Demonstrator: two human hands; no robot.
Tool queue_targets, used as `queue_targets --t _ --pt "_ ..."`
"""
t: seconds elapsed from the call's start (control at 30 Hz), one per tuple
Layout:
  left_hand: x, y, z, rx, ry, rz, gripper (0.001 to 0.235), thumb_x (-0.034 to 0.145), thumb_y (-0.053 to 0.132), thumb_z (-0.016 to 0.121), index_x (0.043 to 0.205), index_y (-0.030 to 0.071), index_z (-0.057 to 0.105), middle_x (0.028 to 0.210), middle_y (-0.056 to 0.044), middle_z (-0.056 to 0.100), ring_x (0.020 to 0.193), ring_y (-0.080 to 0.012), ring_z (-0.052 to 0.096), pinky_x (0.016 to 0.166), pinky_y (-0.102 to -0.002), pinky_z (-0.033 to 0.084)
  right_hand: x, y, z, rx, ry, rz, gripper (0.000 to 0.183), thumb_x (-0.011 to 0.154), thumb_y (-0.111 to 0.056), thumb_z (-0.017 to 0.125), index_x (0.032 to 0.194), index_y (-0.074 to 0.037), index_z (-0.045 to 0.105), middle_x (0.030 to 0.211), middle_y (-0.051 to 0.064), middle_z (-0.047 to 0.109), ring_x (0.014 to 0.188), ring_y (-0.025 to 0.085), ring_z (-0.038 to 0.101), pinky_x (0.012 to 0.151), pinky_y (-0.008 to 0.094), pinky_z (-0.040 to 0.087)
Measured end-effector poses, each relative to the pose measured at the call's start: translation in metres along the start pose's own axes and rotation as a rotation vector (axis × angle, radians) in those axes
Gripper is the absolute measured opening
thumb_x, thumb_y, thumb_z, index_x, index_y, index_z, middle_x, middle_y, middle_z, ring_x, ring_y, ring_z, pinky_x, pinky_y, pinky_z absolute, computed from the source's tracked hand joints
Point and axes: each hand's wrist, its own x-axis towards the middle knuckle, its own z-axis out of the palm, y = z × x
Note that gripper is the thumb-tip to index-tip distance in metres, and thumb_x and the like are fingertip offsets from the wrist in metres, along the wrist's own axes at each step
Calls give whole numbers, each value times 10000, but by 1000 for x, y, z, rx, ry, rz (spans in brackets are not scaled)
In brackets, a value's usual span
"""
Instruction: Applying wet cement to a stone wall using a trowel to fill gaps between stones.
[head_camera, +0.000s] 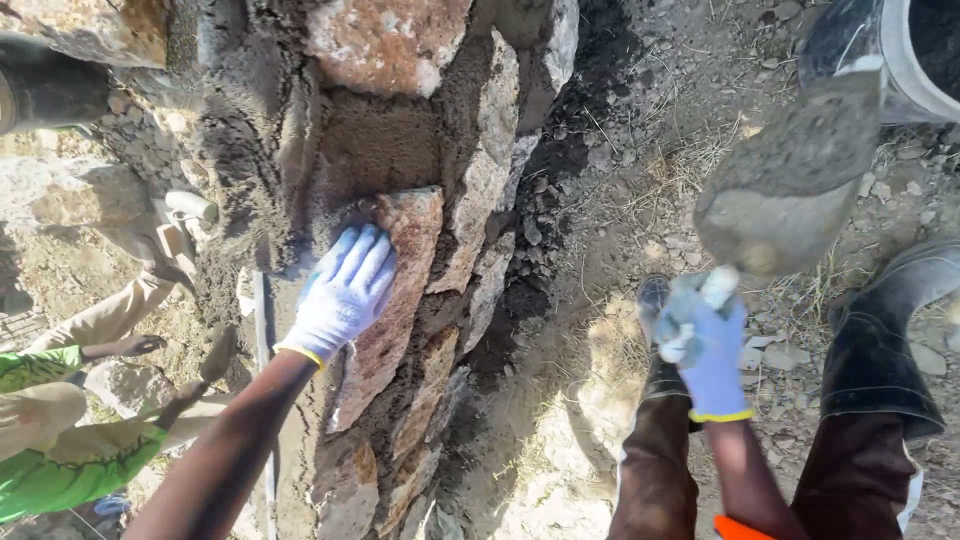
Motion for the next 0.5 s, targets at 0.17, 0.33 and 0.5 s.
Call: queue_targets --t 0.17,0.33,0.5 --pt "-2 2 7 -23 52 -25 366 956 313 676 1238 88 738 1335 -155 719 1365 -324 629 1265 -498 449 -66 150 155 -44 133 -101 251 930 35 625 945 -162 469 555 39 545 332 183 563 265 289 436" --pt "3 3 -1 -50 13 -57 385 948 313 705 1254 80 727 1362 -143 695 1403 -305 597 1292 -467 416 -77 260 209 -774 -165 197 495 902 -413 788 1118 19 679 860 271 765 903 474 768 741 590 586" --pt "8 15 -10 -44 37 -135 339 958 293 705 1225 85 732 1333 -130 698 1377 -295 616 1272 -449 432 -117 246 188 -342 -300 279 290 914 -145 767 796 -69 513 449 168 542 272 212 513 205 326 341"
